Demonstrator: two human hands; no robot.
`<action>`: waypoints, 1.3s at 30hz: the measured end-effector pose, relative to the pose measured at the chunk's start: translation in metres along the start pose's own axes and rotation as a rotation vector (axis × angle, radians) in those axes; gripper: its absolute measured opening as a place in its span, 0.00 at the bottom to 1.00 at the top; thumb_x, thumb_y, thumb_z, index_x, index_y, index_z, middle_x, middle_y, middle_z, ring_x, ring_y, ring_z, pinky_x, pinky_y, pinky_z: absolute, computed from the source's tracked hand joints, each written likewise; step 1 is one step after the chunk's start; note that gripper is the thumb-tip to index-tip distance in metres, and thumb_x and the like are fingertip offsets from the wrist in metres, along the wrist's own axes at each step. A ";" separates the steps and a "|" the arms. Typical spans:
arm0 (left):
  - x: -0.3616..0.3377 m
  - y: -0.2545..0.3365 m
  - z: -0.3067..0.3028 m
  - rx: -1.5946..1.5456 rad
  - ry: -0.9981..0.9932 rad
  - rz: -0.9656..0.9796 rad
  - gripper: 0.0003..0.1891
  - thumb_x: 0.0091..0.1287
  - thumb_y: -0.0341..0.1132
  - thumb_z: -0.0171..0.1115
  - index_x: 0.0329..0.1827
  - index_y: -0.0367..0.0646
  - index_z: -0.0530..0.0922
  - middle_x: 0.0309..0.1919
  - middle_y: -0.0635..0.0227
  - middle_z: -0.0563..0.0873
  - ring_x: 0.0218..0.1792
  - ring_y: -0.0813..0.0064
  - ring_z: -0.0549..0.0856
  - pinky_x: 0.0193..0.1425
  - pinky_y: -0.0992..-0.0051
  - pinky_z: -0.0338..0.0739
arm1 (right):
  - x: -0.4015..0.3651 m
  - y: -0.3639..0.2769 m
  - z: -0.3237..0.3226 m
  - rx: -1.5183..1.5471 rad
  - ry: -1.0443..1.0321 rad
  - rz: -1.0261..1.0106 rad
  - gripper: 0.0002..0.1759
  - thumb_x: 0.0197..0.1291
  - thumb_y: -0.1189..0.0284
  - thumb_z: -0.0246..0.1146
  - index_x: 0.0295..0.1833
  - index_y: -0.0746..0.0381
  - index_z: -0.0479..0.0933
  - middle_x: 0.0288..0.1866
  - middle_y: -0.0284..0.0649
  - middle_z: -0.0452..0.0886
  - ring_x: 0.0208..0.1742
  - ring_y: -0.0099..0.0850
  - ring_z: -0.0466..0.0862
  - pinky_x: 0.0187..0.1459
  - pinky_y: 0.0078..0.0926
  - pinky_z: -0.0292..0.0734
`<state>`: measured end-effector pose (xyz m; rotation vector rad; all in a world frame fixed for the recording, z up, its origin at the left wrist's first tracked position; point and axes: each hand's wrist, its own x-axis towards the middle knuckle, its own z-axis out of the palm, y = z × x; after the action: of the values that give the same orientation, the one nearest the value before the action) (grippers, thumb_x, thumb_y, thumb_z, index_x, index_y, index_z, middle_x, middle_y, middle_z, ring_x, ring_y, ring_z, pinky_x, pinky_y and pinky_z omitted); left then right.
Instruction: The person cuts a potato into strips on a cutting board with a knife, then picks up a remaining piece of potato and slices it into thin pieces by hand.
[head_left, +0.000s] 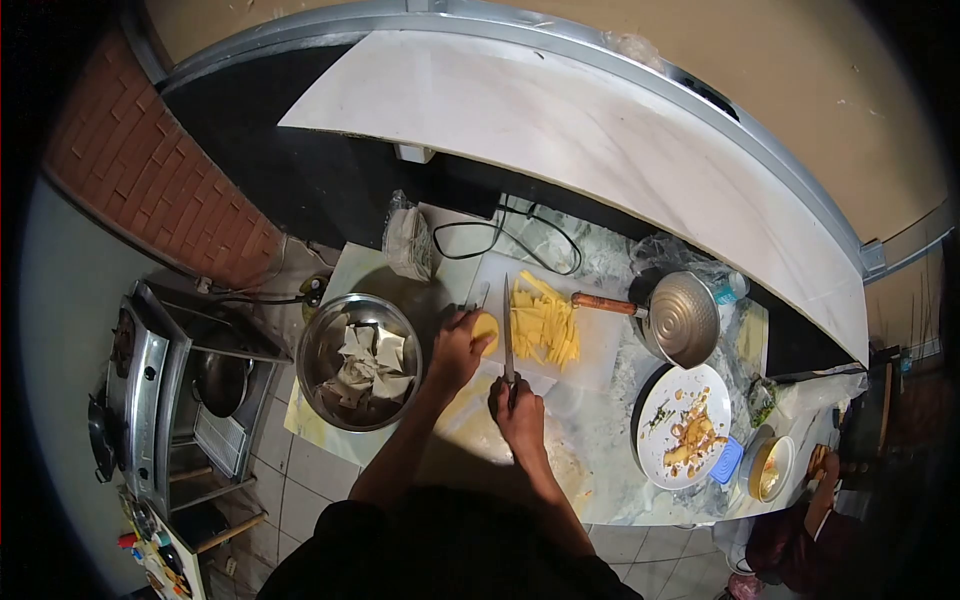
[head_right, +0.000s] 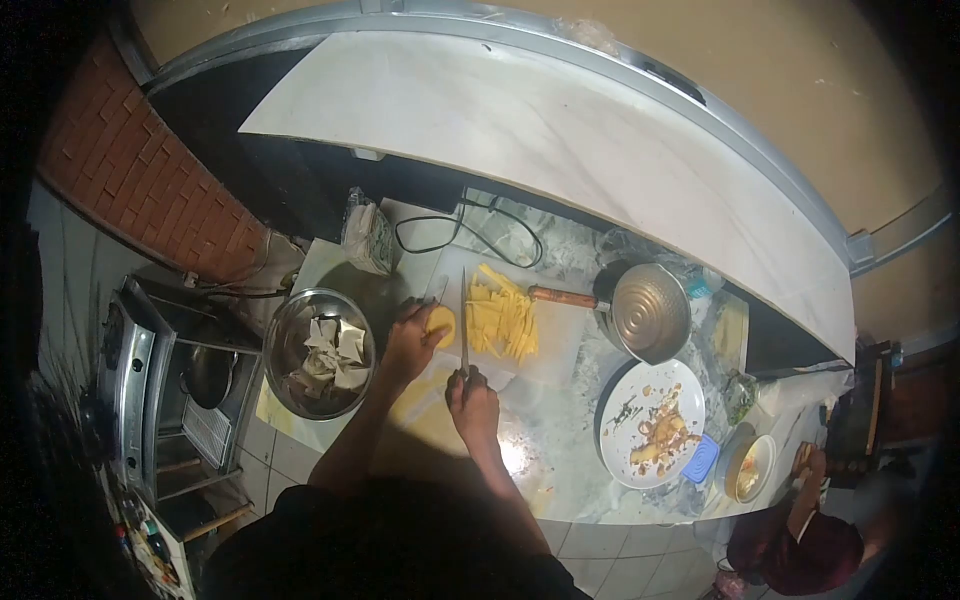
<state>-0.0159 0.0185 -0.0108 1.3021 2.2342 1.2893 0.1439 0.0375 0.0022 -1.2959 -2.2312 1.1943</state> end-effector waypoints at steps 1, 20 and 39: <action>-0.002 0.001 -0.002 -0.024 -0.052 0.010 0.24 0.56 0.33 0.65 0.56 0.35 0.72 0.47 0.52 0.78 0.52 0.50 0.76 0.54 0.62 0.71 | 0.000 0.001 0.000 0.016 -0.008 -0.007 0.09 0.60 0.74 0.54 0.44 0.68 0.70 0.33 0.59 0.78 0.34 0.56 0.79 0.34 0.48 0.73; -0.005 -0.004 0.000 0.095 -0.105 0.117 0.29 0.50 0.32 0.69 0.57 0.38 0.72 0.54 0.60 0.75 0.56 0.57 0.72 0.60 0.64 0.66 | 0.000 -0.006 0.002 -0.060 -0.024 -0.010 0.12 0.61 0.75 0.52 0.48 0.70 0.68 0.31 0.56 0.79 0.33 0.55 0.80 0.32 0.47 0.74; -0.007 0.000 -0.002 0.138 -0.137 0.178 0.22 0.54 0.29 0.63 0.55 0.42 0.76 0.58 0.59 0.70 0.51 0.54 0.71 0.57 0.63 0.68 | -0.004 -0.030 0.009 -0.373 -0.090 -0.076 0.22 0.51 0.78 0.54 0.52 0.79 0.63 0.31 0.60 0.79 0.32 0.54 0.82 0.34 0.46 0.78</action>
<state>-0.0127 0.0117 -0.0112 1.6194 2.1863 1.0803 0.1231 0.0216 0.0208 -1.2898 -2.6358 0.8512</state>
